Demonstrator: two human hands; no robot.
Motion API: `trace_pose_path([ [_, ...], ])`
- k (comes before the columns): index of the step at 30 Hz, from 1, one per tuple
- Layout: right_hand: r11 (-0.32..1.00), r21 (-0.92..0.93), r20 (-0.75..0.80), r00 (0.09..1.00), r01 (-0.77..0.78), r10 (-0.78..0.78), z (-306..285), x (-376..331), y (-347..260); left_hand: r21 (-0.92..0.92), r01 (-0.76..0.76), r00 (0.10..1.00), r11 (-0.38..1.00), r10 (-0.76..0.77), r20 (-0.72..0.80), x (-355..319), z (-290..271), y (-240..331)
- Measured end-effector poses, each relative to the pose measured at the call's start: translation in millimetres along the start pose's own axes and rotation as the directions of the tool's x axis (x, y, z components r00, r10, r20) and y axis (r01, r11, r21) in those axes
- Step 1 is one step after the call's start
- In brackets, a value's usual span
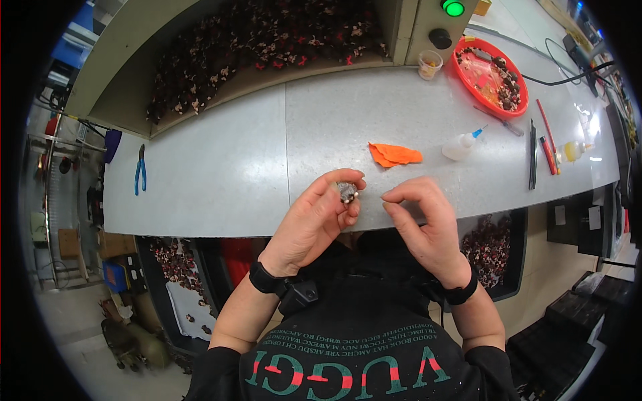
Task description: Assembling and gluing small figurine parts together at a workshop table.
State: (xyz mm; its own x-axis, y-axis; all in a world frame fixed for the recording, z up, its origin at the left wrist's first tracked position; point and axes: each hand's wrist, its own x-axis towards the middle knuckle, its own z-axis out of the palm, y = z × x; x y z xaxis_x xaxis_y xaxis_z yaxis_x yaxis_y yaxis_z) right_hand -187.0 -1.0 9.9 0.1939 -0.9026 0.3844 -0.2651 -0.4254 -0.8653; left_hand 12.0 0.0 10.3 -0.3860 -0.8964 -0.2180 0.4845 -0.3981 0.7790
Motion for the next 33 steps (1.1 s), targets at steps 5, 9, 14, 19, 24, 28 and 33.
trace_pose_path([
  [5, 0.998, 0.059, 0.033, 0.999, -0.005, 0.003, 4, 0, 2, -0.007, 0.034, 0.999, 0.999, -0.034, 0.026, 3, -2, -1],
  [9, 0.997, 0.081, 0.000, 1.000, 0.002, -0.002, 13, 3, -2, -0.010, 0.049, 0.997, 0.999, -0.049, 0.055, 3, -1, -4],
  [14, 0.990, 0.139, 0.030, 1.000, 0.004, -0.008, 20, 5, -1, 0.058, 0.053, 0.994, 0.997, -0.058, 0.092, 2, 6, -2],
  [19, 0.988, 0.151, 0.055, 0.998, 0.018, -0.027, 20, 3, 4, 0.143, 0.041, 0.998, 0.989, -0.046, 0.034, 0, 11, -2],
  [24, 0.988, 0.154, 0.044, 0.998, 0.029, -0.037, 20, 1, 8, 0.144, 0.053, 0.997, 0.988, -0.061, 0.045, 0, 11, -2],
  [28, 0.991, 0.132, 0.047, 0.998, 0.032, -0.038, 20, 0, 9, 0.276, 0.070, 0.997, 0.959, -0.072, -0.003, -1, 15, 0],
  [33, 0.992, 0.127, 0.025, 0.999, 0.020, -0.023, 19, 0, 8, 0.352, 0.030, 0.999, 0.935, -0.041, 0.024, -3, 11, -1],
])
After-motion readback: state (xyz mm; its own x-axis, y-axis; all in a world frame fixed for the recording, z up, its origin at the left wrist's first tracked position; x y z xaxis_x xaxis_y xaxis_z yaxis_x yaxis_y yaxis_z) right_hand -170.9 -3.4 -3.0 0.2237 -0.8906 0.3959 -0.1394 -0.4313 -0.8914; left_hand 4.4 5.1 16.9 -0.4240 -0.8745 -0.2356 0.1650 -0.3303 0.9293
